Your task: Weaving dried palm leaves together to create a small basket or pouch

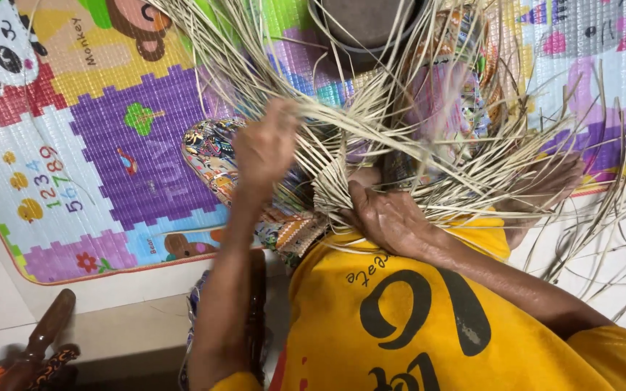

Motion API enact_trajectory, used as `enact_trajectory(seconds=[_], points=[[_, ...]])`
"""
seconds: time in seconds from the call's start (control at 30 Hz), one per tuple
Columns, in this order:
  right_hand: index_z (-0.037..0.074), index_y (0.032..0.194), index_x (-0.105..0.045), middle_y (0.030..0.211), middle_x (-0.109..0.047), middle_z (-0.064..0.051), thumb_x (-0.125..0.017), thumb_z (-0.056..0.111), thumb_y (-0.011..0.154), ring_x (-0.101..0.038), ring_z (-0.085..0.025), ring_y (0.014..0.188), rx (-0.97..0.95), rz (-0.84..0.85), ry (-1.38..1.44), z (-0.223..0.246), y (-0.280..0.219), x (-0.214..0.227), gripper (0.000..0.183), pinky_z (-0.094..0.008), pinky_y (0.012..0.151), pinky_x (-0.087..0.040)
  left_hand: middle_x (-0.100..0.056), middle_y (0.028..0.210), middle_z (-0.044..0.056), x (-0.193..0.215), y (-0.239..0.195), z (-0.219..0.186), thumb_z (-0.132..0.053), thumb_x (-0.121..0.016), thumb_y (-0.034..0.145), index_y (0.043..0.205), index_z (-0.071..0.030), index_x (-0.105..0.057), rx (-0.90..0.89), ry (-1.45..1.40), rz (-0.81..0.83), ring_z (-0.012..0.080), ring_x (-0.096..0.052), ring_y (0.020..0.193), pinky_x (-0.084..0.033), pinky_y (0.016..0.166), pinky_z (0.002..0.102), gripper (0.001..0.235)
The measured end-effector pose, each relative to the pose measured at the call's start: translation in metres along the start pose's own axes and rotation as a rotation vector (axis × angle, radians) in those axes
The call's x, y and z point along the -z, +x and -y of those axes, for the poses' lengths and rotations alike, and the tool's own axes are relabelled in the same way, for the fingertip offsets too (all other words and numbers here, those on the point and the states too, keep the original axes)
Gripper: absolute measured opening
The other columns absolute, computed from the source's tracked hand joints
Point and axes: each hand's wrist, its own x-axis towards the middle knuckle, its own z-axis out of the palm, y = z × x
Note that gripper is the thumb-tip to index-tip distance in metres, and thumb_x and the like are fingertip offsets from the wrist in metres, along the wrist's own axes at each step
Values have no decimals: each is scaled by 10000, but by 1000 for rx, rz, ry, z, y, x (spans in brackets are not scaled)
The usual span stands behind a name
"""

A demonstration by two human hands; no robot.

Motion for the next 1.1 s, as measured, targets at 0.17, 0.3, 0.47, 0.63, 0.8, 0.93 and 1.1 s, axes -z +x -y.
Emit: enact_trajectory(seconds=[0.17,0.3,0.47,0.63,0.8,0.93,1.1], points=[[24,966,-479,525,-609,-63,-609,250,1023,-501,-227,326,155,-119,-25,-3,0,6,267,-410,319,-380,-666,1081,177,93,56,92,10,-599,1039,1004,-30,-551,121,-33,-204,337,-736,1046,-719,849,422,72],[15,1053,-476,569,-647,-75,-582,280,1036,-498,-229,321,114,-86,-13,-5,5,3,285,-405,308,-365,-551,747,41,159,39,104,-445,-546,1125,920,-108,-556,621,87,-49,151,-592,571,-621,551,347,394],[183,1134,-493,754,-750,-63,-515,462,1013,-777,-266,691,-33,25,-82,-9,13,5,305,-450,658,-616,-651,626,220,128,-3,1,-239,-513,1097,979,19,-751,787,-326,510,268,-659,501,-571,521,367,370],[170,1153,-460,846,-762,-144,-464,439,1033,-776,-366,782,-86,137,-54,-3,10,28,294,-562,755,-600,-762,1023,178,43,-51,-54,-310,-576,1060,1226,-75,-735,545,-510,446,329,-751,973,-599,841,427,329],[161,1142,-458,863,-760,-144,-463,420,1036,-774,-374,771,-78,131,-66,-7,9,26,280,-560,756,-595,-760,987,190,11,-48,-72,-312,-724,976,1185,-13,-733,766,-637,234,216,-733,937,-590,831,368,365],[147,1195,-472,900,-773,-152,-438,415,1044,-778,-373,789,-79,146,-63,-10,6,34,309,-555,772,-594,-759,989,118,-4,-48,-84,-202,-842,861,1138,35,-721,955,-986,34,109,-663,931,-561,830,274,383],[100,1293,-498,928,-775,-169,-452,373,1056,-780,-370,810,-49,126,-114,-23,7,26,364,-549,762,-597,-711,1047,121,-35,-65,-68,-155,-837,864,1219,78,-657,1090,-1240,5,147,-648,932,-543,803,252,461]])
